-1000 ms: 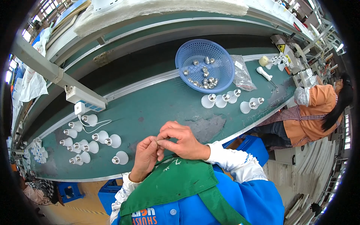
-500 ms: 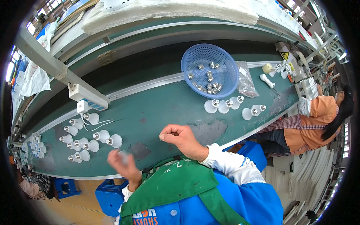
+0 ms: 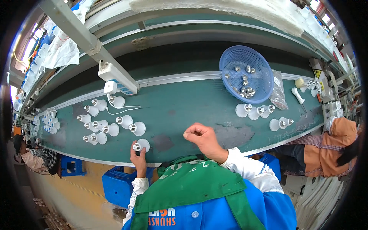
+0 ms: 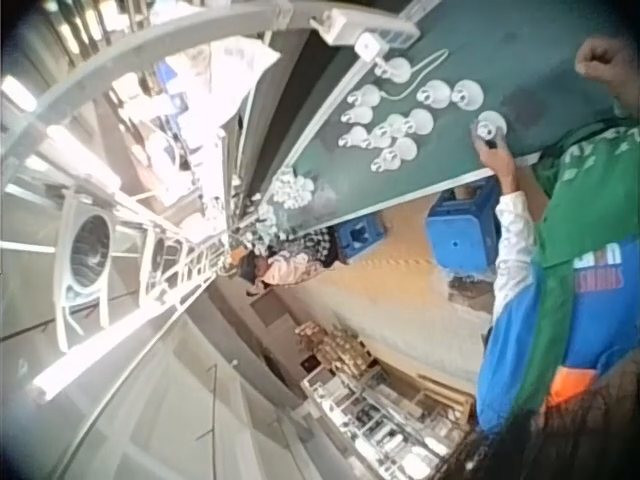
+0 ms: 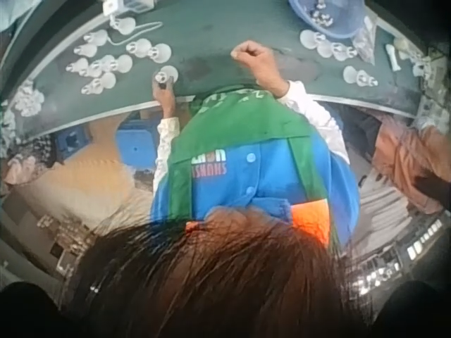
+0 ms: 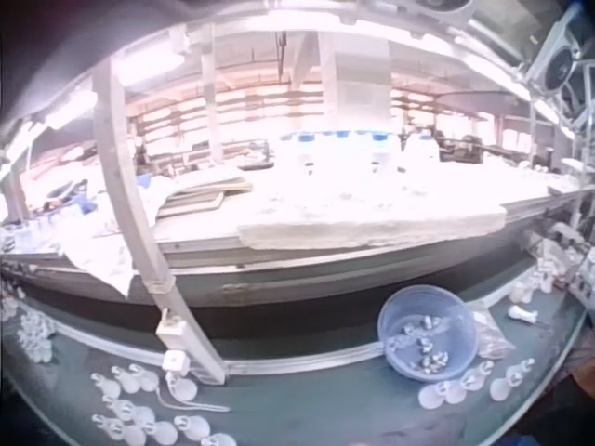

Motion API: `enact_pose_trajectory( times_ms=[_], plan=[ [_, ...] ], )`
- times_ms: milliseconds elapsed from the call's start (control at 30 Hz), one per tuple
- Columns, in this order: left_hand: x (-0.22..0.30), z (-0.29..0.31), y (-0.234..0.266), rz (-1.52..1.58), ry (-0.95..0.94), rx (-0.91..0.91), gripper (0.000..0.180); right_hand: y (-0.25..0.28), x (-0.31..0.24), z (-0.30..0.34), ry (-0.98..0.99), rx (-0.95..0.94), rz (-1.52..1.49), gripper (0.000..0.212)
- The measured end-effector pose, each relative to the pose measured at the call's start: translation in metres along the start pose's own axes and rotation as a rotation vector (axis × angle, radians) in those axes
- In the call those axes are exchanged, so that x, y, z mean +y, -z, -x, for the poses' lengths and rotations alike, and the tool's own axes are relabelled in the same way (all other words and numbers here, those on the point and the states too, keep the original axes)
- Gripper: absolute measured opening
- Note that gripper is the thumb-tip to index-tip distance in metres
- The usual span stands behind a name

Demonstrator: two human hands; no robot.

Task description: The person picks up a light bulb and a metal cap, inserts a wire into the cap, and presses the cap onto the bulb. They then insert a small metal pin into the top of the cap and place the completed bulb on the table.

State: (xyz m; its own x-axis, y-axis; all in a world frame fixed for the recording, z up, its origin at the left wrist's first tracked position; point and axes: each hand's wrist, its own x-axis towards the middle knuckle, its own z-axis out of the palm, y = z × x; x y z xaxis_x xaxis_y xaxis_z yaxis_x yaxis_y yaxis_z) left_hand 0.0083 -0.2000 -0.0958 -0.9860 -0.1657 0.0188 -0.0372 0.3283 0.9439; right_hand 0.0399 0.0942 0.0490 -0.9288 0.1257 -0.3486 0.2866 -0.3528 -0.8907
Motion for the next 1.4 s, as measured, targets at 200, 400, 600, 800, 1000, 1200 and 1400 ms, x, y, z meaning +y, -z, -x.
enact_pose_trajectory(
  times_ms=[200,400,600,800,1000,1200,1400],
  plan=[
    [0.108,0.011,-0.052,0.023,-0.279,-0.310,0.043,-0.007,-0.002,0.007,0.317,-0.008,0.354,0.002],
    [0.175,0.015,-0.074,-0.011,-0.478,-0.511,0.037,-0.007,-0.012,0.019,0.346,0.035,0.176,0.003],
    [0.182,0.017,-0.082,-0.020,-0.592,-0.512,0.039,-0.005,-0.015,0.027,0.401,0.078,0.152,0.003],
    [0.183,0.018,-0.084,-0.019,-0.602,-0.518,0.039,0.004,-0.010,0.028,0.390,0.042,0.195,0.006],
    [0.181,0.019,-0.086,-0.036,-0.622,-0.507,0.039,0.002,-0.013,0.029,0.517,0.108,0.320,0.007],
    [0.187,0.019,-0.086,-0.124,-0.690,-0.445,0.039,0.003,-0.023,0.028,0.874,0.211,0.718,0.009],
    [0.194,0.018,-0.088,-0.188,-0.782,-0.380,0.040,0.005,-0.036,0.032,0.997,0.234,0.883,0.015]
  ],
)
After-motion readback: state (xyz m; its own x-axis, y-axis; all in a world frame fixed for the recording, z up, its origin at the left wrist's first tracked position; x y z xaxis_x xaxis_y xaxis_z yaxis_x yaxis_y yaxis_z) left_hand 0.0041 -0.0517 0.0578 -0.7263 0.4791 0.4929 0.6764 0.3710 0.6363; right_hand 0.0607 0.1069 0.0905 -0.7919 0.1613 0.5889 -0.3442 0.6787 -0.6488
